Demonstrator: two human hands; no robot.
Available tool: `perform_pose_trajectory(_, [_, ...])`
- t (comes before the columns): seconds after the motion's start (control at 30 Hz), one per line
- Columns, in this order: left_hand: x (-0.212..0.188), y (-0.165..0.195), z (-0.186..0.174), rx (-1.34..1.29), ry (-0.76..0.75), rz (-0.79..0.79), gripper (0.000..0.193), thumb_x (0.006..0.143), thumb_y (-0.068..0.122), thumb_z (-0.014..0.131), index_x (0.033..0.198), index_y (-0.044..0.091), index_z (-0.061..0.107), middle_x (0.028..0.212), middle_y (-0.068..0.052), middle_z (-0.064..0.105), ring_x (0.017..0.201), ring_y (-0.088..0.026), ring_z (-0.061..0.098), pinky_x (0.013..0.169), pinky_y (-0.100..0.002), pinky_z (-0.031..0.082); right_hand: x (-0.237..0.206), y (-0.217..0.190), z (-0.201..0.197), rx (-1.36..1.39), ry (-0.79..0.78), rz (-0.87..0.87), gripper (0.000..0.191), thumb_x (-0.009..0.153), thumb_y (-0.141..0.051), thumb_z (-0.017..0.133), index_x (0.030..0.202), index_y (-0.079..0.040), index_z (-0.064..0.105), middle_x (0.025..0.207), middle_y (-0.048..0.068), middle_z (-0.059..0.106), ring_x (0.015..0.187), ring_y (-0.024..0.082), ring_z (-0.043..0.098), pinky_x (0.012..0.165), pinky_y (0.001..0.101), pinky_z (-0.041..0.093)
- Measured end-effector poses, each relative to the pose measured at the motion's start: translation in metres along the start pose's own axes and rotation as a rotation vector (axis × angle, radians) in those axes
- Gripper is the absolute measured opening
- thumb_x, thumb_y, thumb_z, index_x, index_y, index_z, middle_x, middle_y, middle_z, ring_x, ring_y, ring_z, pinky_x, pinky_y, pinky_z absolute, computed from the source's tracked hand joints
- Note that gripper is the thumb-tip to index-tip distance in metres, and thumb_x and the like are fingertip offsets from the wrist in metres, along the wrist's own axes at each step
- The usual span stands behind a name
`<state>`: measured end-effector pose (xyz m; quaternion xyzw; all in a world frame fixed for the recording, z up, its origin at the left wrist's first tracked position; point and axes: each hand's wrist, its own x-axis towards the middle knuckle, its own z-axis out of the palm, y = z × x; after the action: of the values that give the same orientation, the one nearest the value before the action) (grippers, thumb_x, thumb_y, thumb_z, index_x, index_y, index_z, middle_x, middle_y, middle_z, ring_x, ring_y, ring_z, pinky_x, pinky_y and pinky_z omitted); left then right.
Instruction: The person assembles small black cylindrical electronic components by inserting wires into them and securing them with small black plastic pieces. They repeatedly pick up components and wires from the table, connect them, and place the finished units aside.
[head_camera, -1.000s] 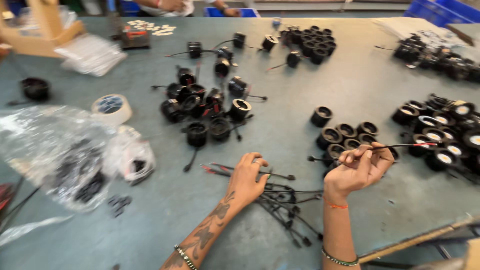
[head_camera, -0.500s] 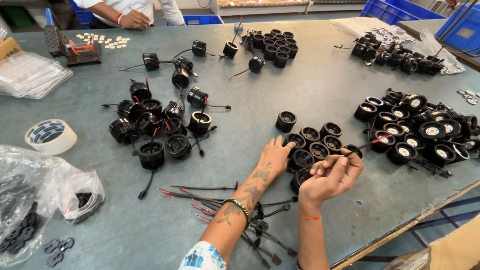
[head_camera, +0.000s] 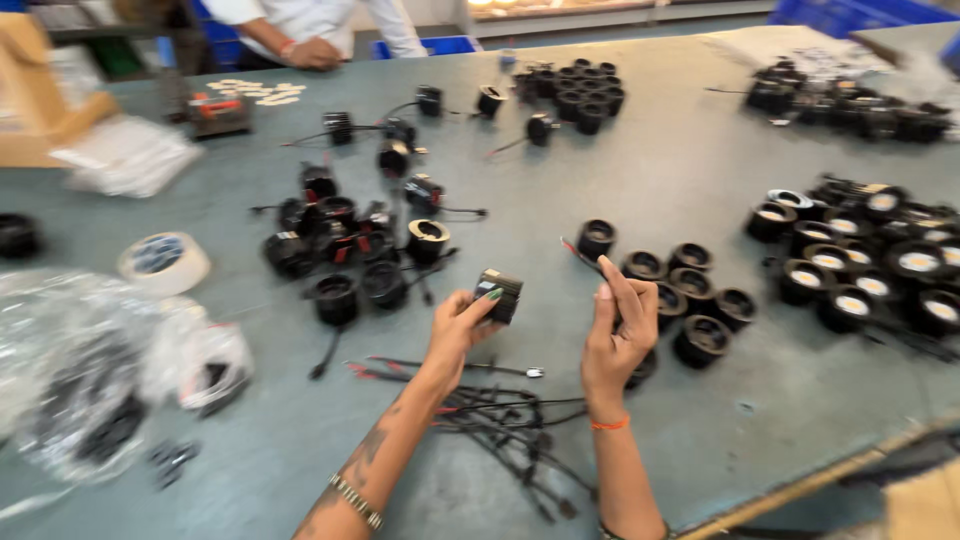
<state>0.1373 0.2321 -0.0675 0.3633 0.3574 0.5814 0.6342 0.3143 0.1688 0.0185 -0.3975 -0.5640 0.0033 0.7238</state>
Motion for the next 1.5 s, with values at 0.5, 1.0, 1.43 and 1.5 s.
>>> perform_pose_trajectory(0.5, [-0.259, 0.076, -0.154, -0.566, 0.204, 0.049, 0.052, 0.098, 0.035, 0.049, 0.141, 0.006, 0.056, 0.11, -0.015, 0.072, 0.092, -0.029, 0.073, 0.082, -0.039, 0.063, -0.103, -0.145, 0.076, 0.184, -0.706, -0.502, 0.031, 0.077, -0.008, 0.085, 0.105, -0.019, 0.077, 0.081, -0.002, 0.051, 0.069, 0.017, 0.043, 0.065, 0.0323, 0.034])
perform_pose_trajectory(1.0, [-0.3, 0.077, -0.177, -0.714, 0.162, 0.057, 0.053, 0.099, 0.033, 0.044, 0.142, 0.004, 0.053, 0.109, -0.016, 0.072, 0.092, -0.028, 0.074, 0.08, -0.039, 0.065, -0.137, -0.215, 0.096, 0.093, -0.815, -0.664, 0.029, 0.072, -0.008, 0.08, 0.1, -0.015, 0.076, 0.084, -0.001, 0.056, 0.067, 0.019, 0.044, 0.067, 0.0357, 0.035])
perform_pose_trajectory(1.43, [-0.309, 0.081, -0.185, -0.761, 0.146, 0.075, 0.052, 0.099, 0.031, 0.044, 0.142, 0.003, 0.052, 0.109, -0.017, 0.072, 0.092, -0.028, 0.075, 0.08, -0.039, 0.065, -0.149, -0.23, 0.104, -0.027, -0.924, -0.723, 0.033, 0.071, -0.005, 0.076, 0.103, -0.014, 0.075, 0.09, 0.001, 0.06, 0.073, 0.02, 0.05, 0.074, 0.0377, 0.039])
perform_pose_trajectory(1.5, [-0.309, 0.081, -0.186, -0.788, 0.139, 0.081, 0.052, 0.1, 0.031, 0.044, 0.142, 0.003, 0.052, 0.108, -0.017, 0.072, 0.091, -0.028, 0.075, 0.08, -0.039, 0.065, -0.148, -0.231, 0.103, -0.038, -0.926, -0.725, 0.032, 0.072, -0.004, 0.076, 0.102, -0.014, 0.075, 0.09, 0.001, 0.06, 0.073, 0.019, 0.05, 0.074, 0.0377, 0.039])
